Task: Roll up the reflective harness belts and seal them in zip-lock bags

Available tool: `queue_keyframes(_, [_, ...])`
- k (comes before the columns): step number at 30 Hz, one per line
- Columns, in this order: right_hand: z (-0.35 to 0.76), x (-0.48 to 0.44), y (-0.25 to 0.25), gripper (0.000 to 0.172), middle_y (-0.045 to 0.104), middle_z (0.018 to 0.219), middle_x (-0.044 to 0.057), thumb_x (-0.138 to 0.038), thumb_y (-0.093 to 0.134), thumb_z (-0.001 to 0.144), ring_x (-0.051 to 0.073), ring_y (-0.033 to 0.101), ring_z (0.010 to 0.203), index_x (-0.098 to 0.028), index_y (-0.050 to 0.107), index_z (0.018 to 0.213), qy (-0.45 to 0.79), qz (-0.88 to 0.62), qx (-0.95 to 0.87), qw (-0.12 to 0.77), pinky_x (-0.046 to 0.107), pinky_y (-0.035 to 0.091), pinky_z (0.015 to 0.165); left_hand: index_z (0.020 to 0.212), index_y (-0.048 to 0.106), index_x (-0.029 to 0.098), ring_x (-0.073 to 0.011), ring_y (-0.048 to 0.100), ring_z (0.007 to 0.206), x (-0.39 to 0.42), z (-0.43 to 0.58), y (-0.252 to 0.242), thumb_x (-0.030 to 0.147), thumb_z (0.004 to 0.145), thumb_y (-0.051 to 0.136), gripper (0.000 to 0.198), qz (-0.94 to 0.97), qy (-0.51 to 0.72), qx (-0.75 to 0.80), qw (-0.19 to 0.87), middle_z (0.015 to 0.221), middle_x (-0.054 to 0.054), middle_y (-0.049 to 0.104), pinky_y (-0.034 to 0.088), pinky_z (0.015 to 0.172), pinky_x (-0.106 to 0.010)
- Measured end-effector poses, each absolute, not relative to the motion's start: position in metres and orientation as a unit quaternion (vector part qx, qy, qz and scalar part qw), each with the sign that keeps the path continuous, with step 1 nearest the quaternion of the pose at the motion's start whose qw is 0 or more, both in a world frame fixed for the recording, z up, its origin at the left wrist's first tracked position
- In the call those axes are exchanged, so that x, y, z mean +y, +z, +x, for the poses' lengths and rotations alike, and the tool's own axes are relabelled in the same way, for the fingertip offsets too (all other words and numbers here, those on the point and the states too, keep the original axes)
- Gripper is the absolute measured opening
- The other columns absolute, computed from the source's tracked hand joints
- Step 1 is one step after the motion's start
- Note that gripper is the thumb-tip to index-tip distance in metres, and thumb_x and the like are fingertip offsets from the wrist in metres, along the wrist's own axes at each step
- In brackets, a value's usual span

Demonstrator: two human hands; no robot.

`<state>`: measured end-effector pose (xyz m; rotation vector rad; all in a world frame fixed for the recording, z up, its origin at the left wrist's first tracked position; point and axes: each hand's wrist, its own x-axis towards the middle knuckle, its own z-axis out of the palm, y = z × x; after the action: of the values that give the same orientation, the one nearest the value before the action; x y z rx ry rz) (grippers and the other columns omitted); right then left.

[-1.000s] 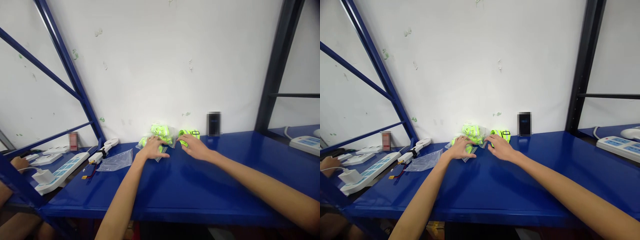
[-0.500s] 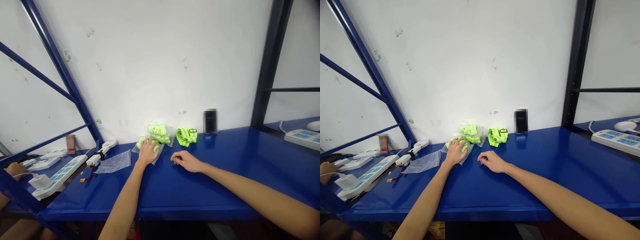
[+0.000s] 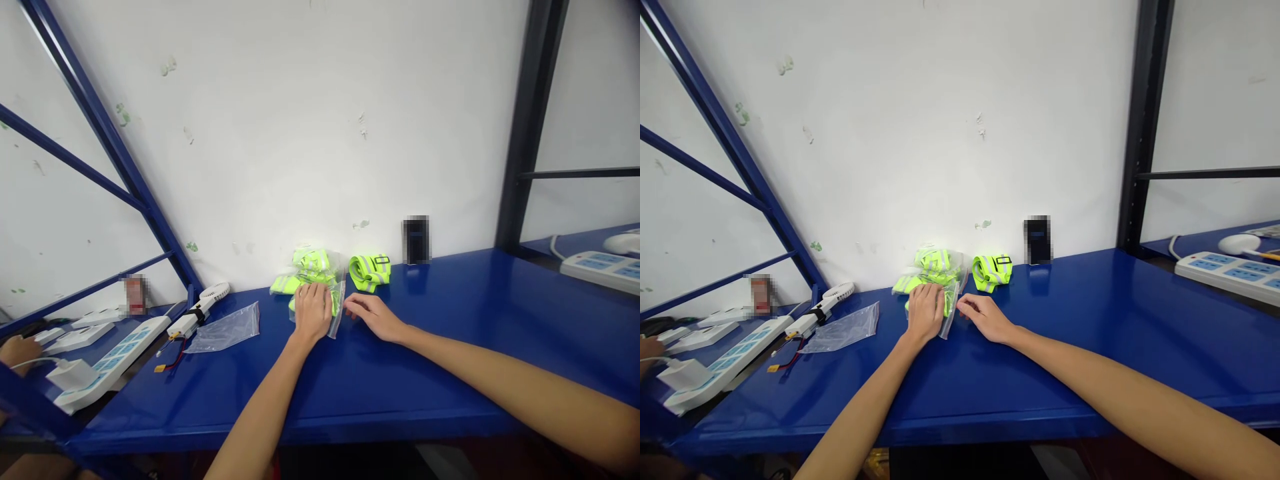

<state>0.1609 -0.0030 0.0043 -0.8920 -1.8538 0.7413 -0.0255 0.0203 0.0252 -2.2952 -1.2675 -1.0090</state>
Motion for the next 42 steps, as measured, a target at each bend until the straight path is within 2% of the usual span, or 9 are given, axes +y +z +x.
queue_keyframes(3, [0.160,-0.003,0.003,0.029,0.063,0.074,0.000,-0.045,0.048,0.092,0.016,0.059,0.065,-0.020,0.063,0.090,0.291,-0.374,-0.759,0.448,0.027,0.045,0.065,0.103,0.057,0.020,-0.0251,0.054,0.099,0.017,-0.017,0.021,0.027,0.095,0.035,0.024,-0.802,-0.368,-0.444,0.155,0.100,-0.009,0.063,0.038,0.090,-0.043])
queue_keyframes(7, [0.160,0.001,0.001,0.030,0.061,0.076,0.001,-0.046,0.048,0.091,0.015,0.060,0.060,-0.019,0.061,0.090,0.327,-0.371,-0.745,0.448,0.027,0.046,0.061,0.111,0.051,0.020,-0.0226,0.053,0.111,0.013,-0.020,0.023,0.021,0.095,0.035,0.023,-0.812,-0.382,-0.418,0.141,0.114,-0.009,0.061,0.034,0.103,-0.044])
queue_keyframes(11, [0.161,0.004,-0.002,0.030,0.060,0.078,0.000,-0.047,0.047,0.092,0.013,0.058,0.057,-0.019,0.057,0.089,0.340,-0.358,-0.742,0.453,0.027,0.047,0.060,0.089,0.053,0.020,-0.0230,0.046,0.124,0.007,-0.022,0.028,0.027,0.091,0.045,0.011,-0.864,-0.324,-0.357,0.147,0.126,-0.010,0.055,0.023,0.113,-0.048])
queue_keyframes(14, [0.161,0.003,-0.002,0.027,0.060,0.080,0.001,-0.044,0.047,0.092,0.013,0.057,0.057,-0.019,0.056,0.091,0.337,-0.349,-0.747,0.454,0.027,0.047,0.060,0.079,0.053,0.020,-0.0239,0.046,0.125,0.005,-0.021,0.028,0.035,0.090,0.049,0.019,-0.872,-0.305,-0.349,0.157,0.129,-0.011,0.054,0.020,0.115,-0.049])
queue_keyframes(24, [0.161,0.005,-0.002,0.025,0.066,0.088,0.005,-0.040,0.054,0.088,0.020,0.060,0.086,-0.018,0.064,0.082,0.342,-0.327,-0.731,0.491,0.032,0.047,0.083,0.079,0.055,0.020,-0.0262,0.049,0.121,0.005,-0.017,0.025,0.024,0.080,0.054,0.005,-0.868,-0.317,-0.328,0.195,0.129,-0.012,0.053,0.026,0.111,-0.052])
queue_keyframes(29, [0.152,0.005,-0.004,0.021,0.062,0.074,0.001,-0.037,0.061,0.080,0.018,0.059,0.074,-0.017,0.061,0.071,0.449,-0.333,-0.636,0.533,0.032,0.048,0.077,0.079,0.057,0.020,-0.0289,0.051,0.115,0.005,-0.013,0.022,0.022,0.077,0.057,0.004,-0.862,-0.328,-0.337,0.191,0.129,-0.013,0.053,0.038,0.102,-0.049])
queue_keyframes(34, [0.146,0.004,-0.005,0.019,0.061,0.076,0.000,-0.035,0.063,0.077,0.017,0.059,0.074,-0.018,0.059,0.070,0.488,-0.316,-0.617,0.530,0.032,0.049,0.080,0.080,0.058,0.018,-0.0277,0.050,0.116,0.007,-0.017,0.020,0.016,0.079,0.053,0.005,-0.865,-0.347,-0.332,0.147,0.128,-0.012,0.052,0.039,0.100,-0.047])
queue_keyframes(38, [0.144,0.006,0.000,0.027,0.054,0.064,-0.003,-0.034,0.062,0.076,0.015,0.057,0.062,-0.021,0.044,0.061,0.488,-0.345,-0.582,0.552,0.033,0.053,0.073,0.077,0.054,0.018,-0.0255,0.051,0.117,0.008,-0.016,0.019,0.013,0.081,0.049,0.008,-0.843,-0.420,-0.325,0.082,0.126,-0.012,0.053,0.041,0.099,-0.044])
queue_keyframes(42, [0.149,0.013,0.003,0.028,0.064,0.079,0.002,-0.033,0.060,0.077,0.018,0.066,0.065,-0.024,0.036,0.066,0.534,-0.386,-0.493,0.568,0.038,0.057,0.071,0.080,0.050,0.019,-0.0216,0.051,0.118,0.007,-0.015,0.021,0.018,0.092,0.038,0.017,-0.777,-0.537,-0.329,0.008,0.122,-0.011,0.054,0.042,0.097,-0.037])
